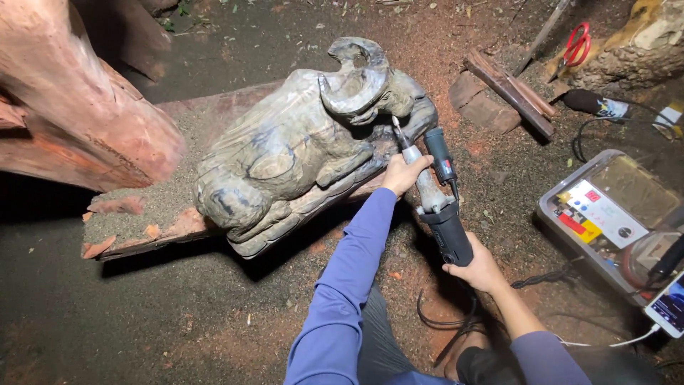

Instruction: Using a power rotary tool to carve and refine details on a wooden water buffalo sculpture

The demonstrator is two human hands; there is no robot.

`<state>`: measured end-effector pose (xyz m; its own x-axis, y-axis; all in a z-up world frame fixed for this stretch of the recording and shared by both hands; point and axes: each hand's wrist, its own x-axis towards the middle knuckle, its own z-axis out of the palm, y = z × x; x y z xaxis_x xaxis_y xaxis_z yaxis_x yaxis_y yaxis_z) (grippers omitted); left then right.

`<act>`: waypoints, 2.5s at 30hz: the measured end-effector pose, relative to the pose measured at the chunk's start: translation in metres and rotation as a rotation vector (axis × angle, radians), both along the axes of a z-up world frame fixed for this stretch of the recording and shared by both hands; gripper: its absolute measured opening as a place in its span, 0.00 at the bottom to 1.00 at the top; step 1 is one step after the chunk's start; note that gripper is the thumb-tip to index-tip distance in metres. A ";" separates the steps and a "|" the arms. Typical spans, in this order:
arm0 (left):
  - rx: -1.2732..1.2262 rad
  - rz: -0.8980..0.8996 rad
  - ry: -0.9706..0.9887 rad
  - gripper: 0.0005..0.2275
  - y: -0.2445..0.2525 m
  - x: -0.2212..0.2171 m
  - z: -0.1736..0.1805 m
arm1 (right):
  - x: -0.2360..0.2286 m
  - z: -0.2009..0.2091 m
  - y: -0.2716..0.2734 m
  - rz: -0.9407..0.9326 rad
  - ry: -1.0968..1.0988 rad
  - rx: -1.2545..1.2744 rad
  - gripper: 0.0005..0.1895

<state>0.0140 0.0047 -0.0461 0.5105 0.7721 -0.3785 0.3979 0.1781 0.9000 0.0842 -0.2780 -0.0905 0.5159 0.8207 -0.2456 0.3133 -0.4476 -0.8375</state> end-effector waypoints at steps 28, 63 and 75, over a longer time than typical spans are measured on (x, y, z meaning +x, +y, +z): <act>0.333 -0.259 0.274 0.24 -0.104 -0.027 0.087 | -0.128 -0.029 -0.044 -0.289 0.937 0.346 0.19; 1.380 0.740 0.641 0.49 0.145 -0.357 0.048 | -0.060 -0.031 -0.072 -0.354 0.927 0.561 0.28; 2.114 -0.306 0.173 0.12 0.059 -0.055 0.116 | -0.069 -0.011 -0.051 -0.186 1.112 0.872 0.33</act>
